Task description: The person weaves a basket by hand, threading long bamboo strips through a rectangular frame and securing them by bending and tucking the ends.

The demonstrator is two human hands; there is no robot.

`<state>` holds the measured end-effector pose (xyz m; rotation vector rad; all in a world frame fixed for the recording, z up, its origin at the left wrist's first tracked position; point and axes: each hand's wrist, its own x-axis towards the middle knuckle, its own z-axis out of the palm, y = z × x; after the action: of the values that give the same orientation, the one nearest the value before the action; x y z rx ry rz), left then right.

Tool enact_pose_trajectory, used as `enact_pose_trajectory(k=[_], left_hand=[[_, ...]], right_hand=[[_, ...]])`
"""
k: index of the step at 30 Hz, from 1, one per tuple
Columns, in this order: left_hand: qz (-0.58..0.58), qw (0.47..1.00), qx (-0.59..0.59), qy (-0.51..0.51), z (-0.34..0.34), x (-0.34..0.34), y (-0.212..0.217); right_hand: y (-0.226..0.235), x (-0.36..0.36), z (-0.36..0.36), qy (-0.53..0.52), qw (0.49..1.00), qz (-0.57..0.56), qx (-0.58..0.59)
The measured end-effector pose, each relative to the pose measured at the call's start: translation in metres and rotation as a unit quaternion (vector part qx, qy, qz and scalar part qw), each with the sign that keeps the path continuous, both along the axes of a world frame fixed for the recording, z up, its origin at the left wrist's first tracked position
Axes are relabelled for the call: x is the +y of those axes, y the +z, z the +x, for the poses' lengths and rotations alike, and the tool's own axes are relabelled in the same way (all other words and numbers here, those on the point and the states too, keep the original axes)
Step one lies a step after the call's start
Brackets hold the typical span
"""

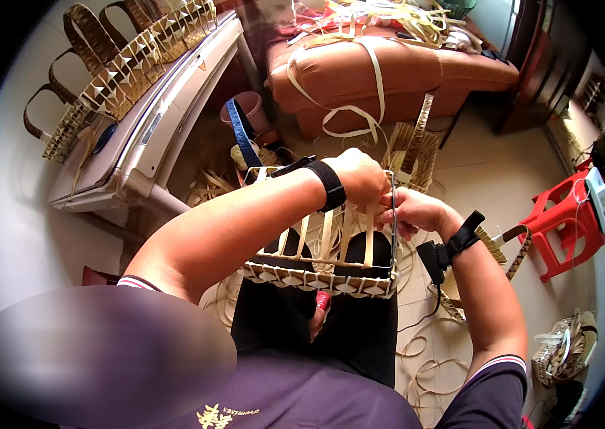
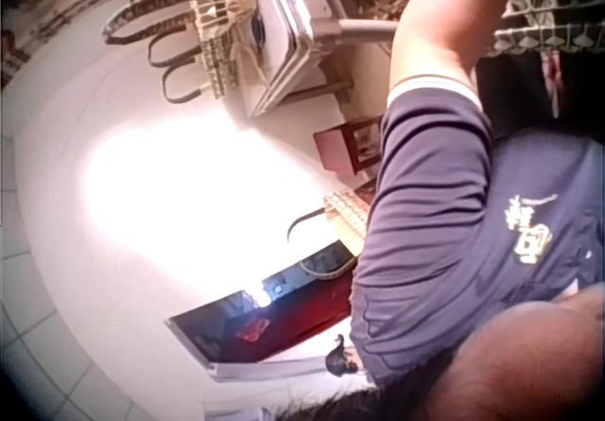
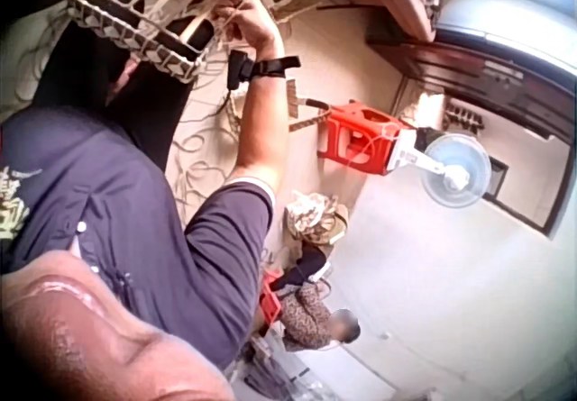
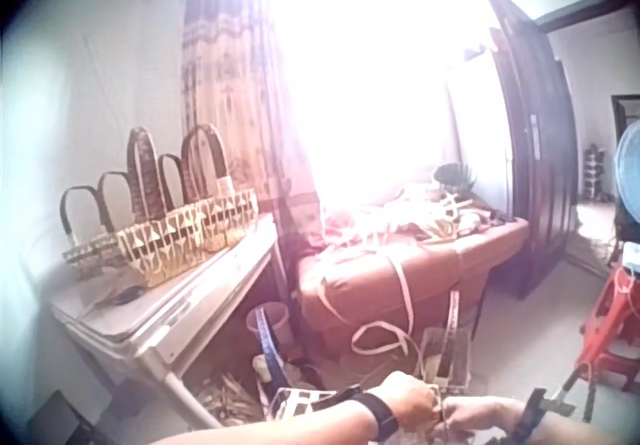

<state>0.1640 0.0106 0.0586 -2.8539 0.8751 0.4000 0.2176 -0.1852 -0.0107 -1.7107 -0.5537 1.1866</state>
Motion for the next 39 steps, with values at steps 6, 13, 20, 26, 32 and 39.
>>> enact_pose_trajectory(k=[6,13,20,26,32,39], left_hand=[[0.02,0.996,0.075,0.036,-0.006,0.006,0.015],[-0.001,0.993,0.12,0.003,0.002,0.017,0.008],[-0.096,0.973,0.208,-0.029,-0.01,0.003,0.005],[-0.134,0.973,0.185,0.022,-0.024,0.008,0.001],[-0.162,0.97,0.183,0.012,-0.007,0.007,-0.034],[-0.208,0.965,0.162,0.004,-0.013,0.004,-0.038]], right_hand=[[-0.013,0.006,-0.028,-0.135,0.986,0.069,-0.073],[-0.04,0.022,-0.057,-0.294,0.912,0.067,-0.279],[-0.04,0.009,-0.055,-0.339,0.77,-0.019,-0.54],[0.015,-0.019,-0.121,-0.366,0.878,0.108,-0.29],[0.058,-0.011,-0.109,-0.205,0.969,0.103,0.092],[0.069,-0.005,-0.066,-0.168,0.971,-0.008,0.168]])
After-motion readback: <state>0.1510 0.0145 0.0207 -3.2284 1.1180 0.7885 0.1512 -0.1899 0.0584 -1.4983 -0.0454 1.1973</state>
